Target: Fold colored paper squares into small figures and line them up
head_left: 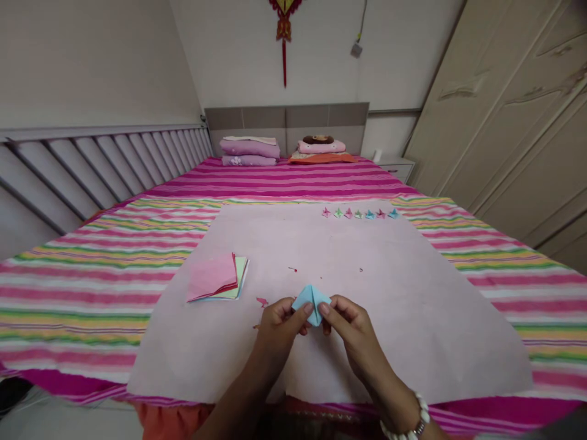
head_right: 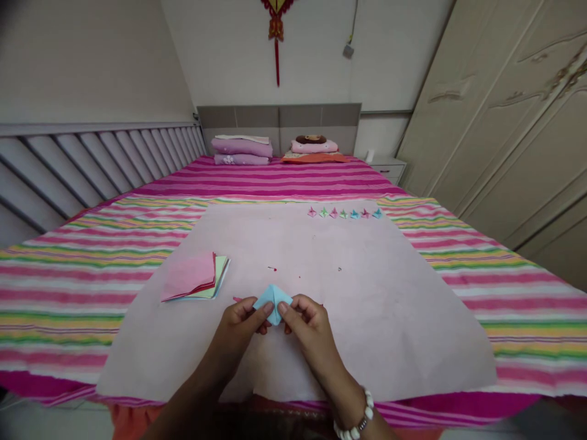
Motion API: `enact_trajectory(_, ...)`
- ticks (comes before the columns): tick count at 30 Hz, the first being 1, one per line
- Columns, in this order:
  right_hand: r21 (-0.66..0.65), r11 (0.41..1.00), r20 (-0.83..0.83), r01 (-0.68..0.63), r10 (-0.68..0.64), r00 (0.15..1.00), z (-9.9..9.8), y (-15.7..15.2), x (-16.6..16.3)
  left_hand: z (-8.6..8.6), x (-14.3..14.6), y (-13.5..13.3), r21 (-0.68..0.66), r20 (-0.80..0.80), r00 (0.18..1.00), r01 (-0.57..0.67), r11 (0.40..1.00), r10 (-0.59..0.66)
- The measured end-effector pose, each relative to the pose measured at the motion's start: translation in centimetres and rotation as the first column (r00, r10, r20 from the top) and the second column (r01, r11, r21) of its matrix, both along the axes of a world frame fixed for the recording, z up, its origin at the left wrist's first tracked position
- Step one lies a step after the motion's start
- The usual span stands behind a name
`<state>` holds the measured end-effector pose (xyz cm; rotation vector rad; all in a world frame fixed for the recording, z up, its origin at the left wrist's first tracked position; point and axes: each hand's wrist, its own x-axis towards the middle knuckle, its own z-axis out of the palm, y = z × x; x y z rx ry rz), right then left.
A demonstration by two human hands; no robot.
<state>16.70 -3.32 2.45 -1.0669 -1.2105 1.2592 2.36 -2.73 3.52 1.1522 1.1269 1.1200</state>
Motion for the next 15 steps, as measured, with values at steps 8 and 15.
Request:
enact_trajectory(8, -0.022, 0.992, 0.018, -0.123, 0.123, 0.992, -0.10, -0.02, -0.17, -0.15, 0.06, -0.03, -0.014, -0.038, 0.999, -0.018, 1.000, 0.017)
enact_trajectory(15, -0.013, 0.994, 0.014, -0.107, 0.107, 0.994, -0.53, -0.14, -0.32, -0.40, -0.27, 0.02, -0.032, 0.006, 0.999, 0.034, 0.999, -0.034)
